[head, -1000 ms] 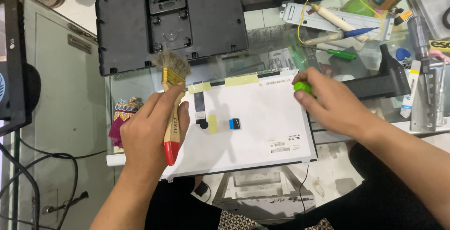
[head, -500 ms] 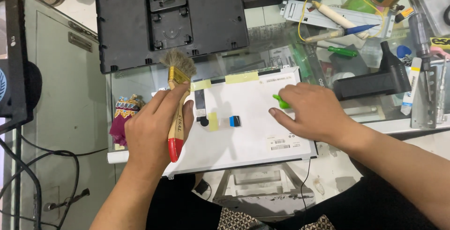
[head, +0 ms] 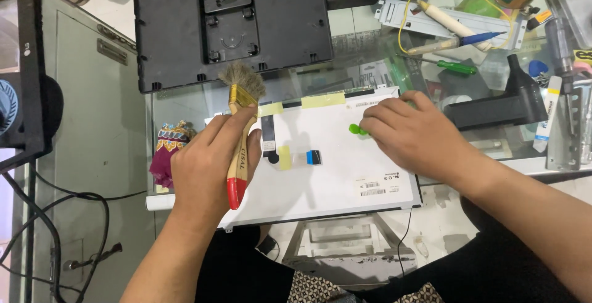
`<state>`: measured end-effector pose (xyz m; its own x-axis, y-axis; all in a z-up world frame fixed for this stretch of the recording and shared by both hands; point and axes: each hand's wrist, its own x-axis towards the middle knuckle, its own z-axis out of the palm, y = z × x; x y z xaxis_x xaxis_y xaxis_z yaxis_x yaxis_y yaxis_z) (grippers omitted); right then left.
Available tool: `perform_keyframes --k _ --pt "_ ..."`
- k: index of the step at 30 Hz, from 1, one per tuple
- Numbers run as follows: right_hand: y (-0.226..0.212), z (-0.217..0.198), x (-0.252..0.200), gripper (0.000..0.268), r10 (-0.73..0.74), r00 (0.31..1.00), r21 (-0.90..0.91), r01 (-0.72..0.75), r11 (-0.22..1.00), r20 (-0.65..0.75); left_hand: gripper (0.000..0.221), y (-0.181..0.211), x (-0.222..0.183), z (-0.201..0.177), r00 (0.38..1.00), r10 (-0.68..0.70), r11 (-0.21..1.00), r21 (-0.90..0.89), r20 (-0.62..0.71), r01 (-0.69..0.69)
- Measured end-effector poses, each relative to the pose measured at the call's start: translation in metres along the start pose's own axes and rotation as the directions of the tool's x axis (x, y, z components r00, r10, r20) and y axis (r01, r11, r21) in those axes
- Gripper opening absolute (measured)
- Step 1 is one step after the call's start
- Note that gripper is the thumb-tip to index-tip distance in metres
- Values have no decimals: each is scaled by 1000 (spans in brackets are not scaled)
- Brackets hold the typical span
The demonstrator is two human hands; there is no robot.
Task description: Repairing a laptop screen by checking components with probes, applying tape, and cleaning with a brush and cloth
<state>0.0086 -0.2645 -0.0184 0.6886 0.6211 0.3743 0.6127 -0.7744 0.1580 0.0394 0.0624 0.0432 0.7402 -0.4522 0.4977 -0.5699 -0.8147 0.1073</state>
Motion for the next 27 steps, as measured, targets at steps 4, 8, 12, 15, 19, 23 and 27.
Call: perform_keyframes --k 4,8,12,15,19,23,27 --pt "8 -3 -5 30 295 863 415 -464 782 409 25 0 1 0 1000 -12 1000 -13 6 12" --pt "21 -24 0 55 474 698 643 -702 306 536 26 1 2 -1 999 -21 999 -28 24 22" --pt "46 -46 1 42 692 571 690 -709 144 442 25 0 3 -1 998 -20 998 -50 54 22" --pt "79 -29 -35 46 744 657 784 -523 334 121 26 -1 2 1 999 -10 1000 -9 33 10" --pt "113 -25 -63 30 717 682 699 -442 561 -144 27 -1 0 -1 999 2 998 -57 48 1" --pt "132 -23 -84 37 869 480 654 -620 434 -122 25 -1 -2 -2 998 -33 997 -63 52 36" --pt "145 -30 -97 33 823 540 529 -653 542 -176 38 -2 -6 -3 977 -155 985 -49 144 163"
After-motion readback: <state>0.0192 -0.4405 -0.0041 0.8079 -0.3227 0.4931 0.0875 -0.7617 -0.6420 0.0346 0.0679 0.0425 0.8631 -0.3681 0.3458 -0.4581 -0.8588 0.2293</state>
